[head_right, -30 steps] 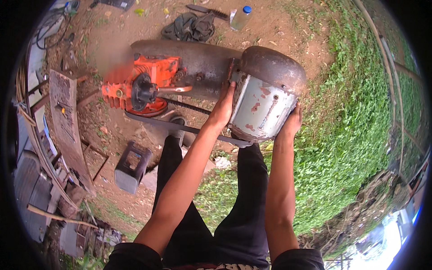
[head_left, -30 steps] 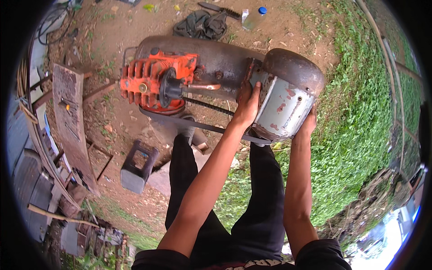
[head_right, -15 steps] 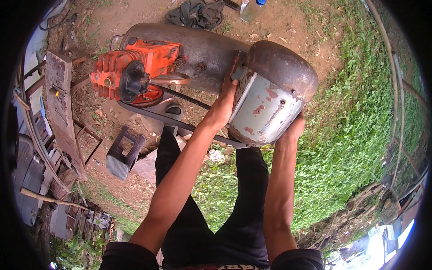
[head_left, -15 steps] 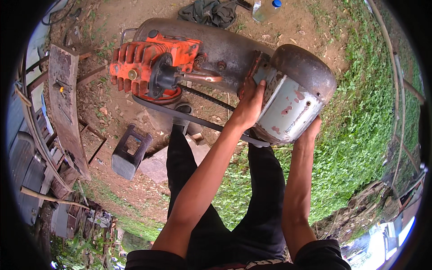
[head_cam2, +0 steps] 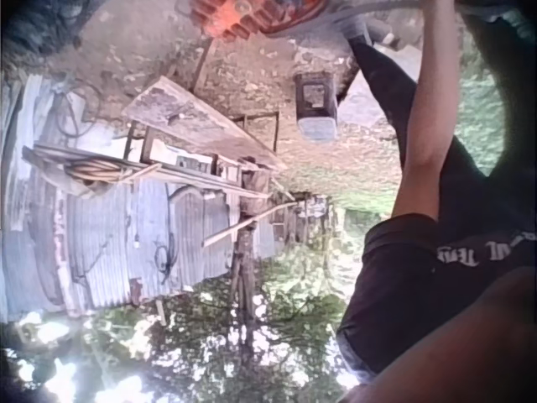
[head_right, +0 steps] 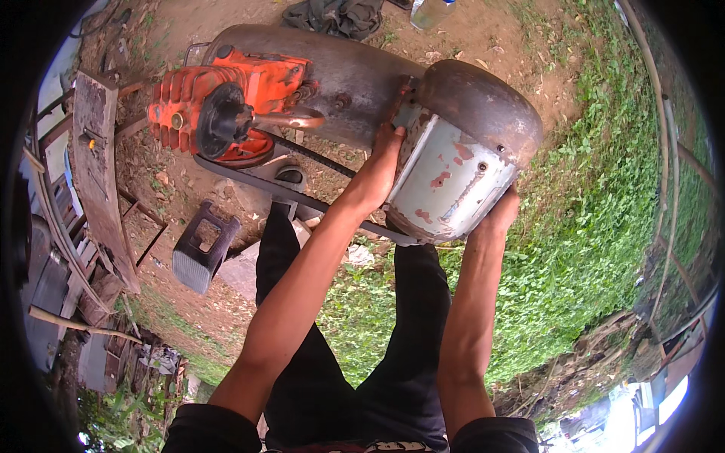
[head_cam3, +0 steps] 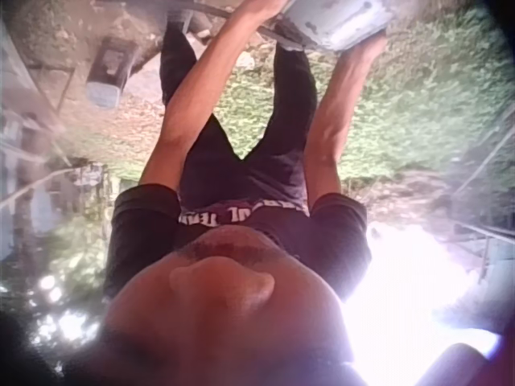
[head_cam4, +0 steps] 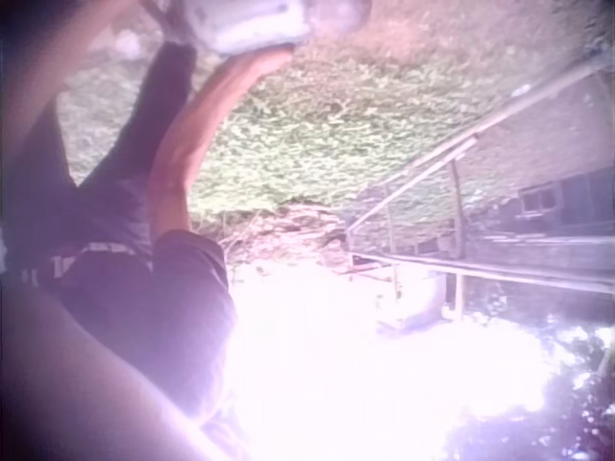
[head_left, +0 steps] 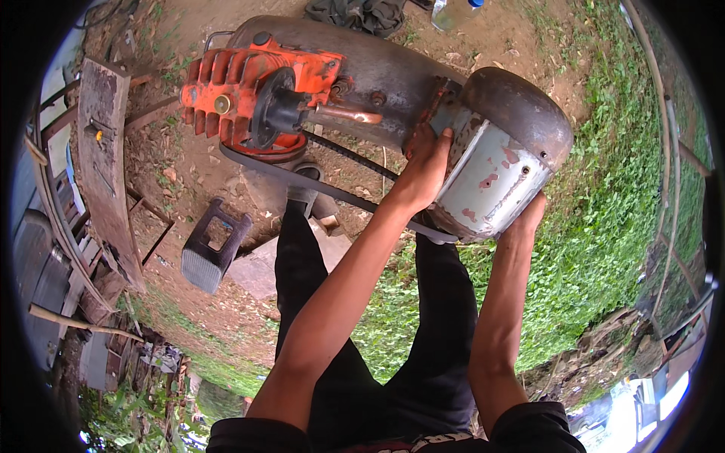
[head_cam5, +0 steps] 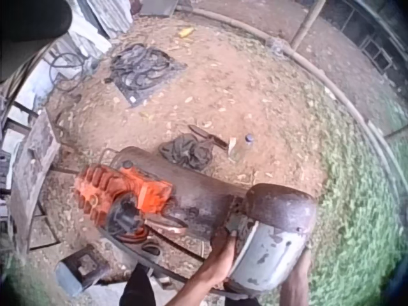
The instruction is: The person fits a drive belt onto the pulleys of an air compressor and uses a wrench to tighten the bolts on the motor mount.
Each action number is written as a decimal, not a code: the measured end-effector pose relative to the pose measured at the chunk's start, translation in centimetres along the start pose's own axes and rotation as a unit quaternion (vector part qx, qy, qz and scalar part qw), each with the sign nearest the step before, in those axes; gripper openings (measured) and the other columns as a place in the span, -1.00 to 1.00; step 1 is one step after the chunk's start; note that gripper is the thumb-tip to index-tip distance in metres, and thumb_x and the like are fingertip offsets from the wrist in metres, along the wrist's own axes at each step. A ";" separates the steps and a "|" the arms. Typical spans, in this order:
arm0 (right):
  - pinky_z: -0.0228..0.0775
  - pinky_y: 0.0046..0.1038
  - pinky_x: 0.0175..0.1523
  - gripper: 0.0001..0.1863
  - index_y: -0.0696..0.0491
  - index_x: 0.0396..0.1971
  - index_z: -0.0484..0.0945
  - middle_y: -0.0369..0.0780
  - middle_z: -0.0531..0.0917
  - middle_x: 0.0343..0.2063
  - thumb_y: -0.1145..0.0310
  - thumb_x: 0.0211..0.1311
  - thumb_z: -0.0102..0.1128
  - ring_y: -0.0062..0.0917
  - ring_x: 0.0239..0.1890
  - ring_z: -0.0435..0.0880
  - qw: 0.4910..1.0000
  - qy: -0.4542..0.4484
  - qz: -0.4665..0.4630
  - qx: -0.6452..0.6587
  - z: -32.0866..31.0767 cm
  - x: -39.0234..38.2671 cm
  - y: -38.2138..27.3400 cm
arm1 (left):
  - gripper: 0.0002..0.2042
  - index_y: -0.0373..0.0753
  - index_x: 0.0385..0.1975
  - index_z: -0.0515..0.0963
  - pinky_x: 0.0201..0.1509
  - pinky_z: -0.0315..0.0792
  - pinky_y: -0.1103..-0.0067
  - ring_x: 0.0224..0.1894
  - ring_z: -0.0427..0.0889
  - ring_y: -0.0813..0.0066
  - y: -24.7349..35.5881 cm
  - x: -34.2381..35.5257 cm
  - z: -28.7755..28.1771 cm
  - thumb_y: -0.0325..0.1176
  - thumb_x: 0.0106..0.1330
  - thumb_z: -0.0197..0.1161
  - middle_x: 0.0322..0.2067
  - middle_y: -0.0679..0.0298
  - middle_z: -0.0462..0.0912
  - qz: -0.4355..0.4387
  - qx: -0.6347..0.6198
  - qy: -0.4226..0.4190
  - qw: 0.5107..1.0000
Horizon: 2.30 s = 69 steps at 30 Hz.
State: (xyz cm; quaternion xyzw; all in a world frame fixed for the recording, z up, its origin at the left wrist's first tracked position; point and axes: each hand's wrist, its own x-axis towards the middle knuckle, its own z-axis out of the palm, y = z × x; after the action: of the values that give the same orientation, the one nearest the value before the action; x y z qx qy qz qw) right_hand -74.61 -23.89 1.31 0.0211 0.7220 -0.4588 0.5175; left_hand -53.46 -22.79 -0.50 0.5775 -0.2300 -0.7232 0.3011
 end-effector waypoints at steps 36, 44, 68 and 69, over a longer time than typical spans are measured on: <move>0.54 -0.36 0.04 -0.52 0.17 0.16 0.44 -0.07 0.61 -0.01 0.26 0.40 -0.26 -0.31 -0.05 0.66 0.982 0.046 -0.090 -0.158 -0.3 0.4 0.2 | -0.59 -0.31 0.07 0.50 0.12 0.41 0.35 0.04 0.59 0.01 4.6 -2.4 -6.5 -0.12 0.41 0.07 -0.04 -0.09 0.62 0.012 0.283 -0.029 0.959; 0.55 -0.37 0.06 -0.53 0.17 0.18 0.43 -0.05 0.58 0.04 0.30 0.41 -0.28 -0.31 -0.02 0.65 0.996 0.019 -0.051 -0.065 -0.7 1.2 0.5 | -0.46 -0.29 0.35 0.13 0.25 0.31 0.22 0.18 0.43 -0.20 1.6 0.6 -4.6 -0.16 0.45 -0.06 0.08 -0.29 0.47 0.077 0.260 -0.029 0.962; 0.58 -0.30 -0.02 -0.54 0.20 0.12 0.43 -0.05 0.61 -0.07 0.24 0.45 -0.30 -0.28 -0.12 0.67 0.999 -0.021 -0.013 -0.040 -1.0 0.6 0.8 | -0.37 -0.36 0.44 -0.10 0.55 -0.32 0.44 0.53 -0.26 0.16 -1.7 5.5 -0.4 -0.17 0.44 -0.29 0.48 -0.04 -0.18 -0.078 -0.080 0.038 0.993; 0.58 -0.30 -0.02 -0.54 0.20 0.13 0.43 -0.05 0.61 -0.06 0.23 0.45 -0.30 -0.28 -0.12 0.67 0.999 -0.015 -0.013 -0.051 -0.7 0.2 0.6 | -0.37 -0.37 0.44 -0.11 0.55 -0.32 0.44 0.53 -0.26 0.16 -1.8 5.4 -0.4 -0.17 0.43 -0.28 0.47 -0.04 -0.18 -0.077 -0.084 0.037 0.993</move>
State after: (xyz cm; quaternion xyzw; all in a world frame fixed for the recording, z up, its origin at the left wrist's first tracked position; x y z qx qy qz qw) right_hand -74.93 -23.13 0.76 -0.0211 0.7367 -0.4285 0.5227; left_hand -54.22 -25.30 -5.62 0.5927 -0.1121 -0.7389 0.3003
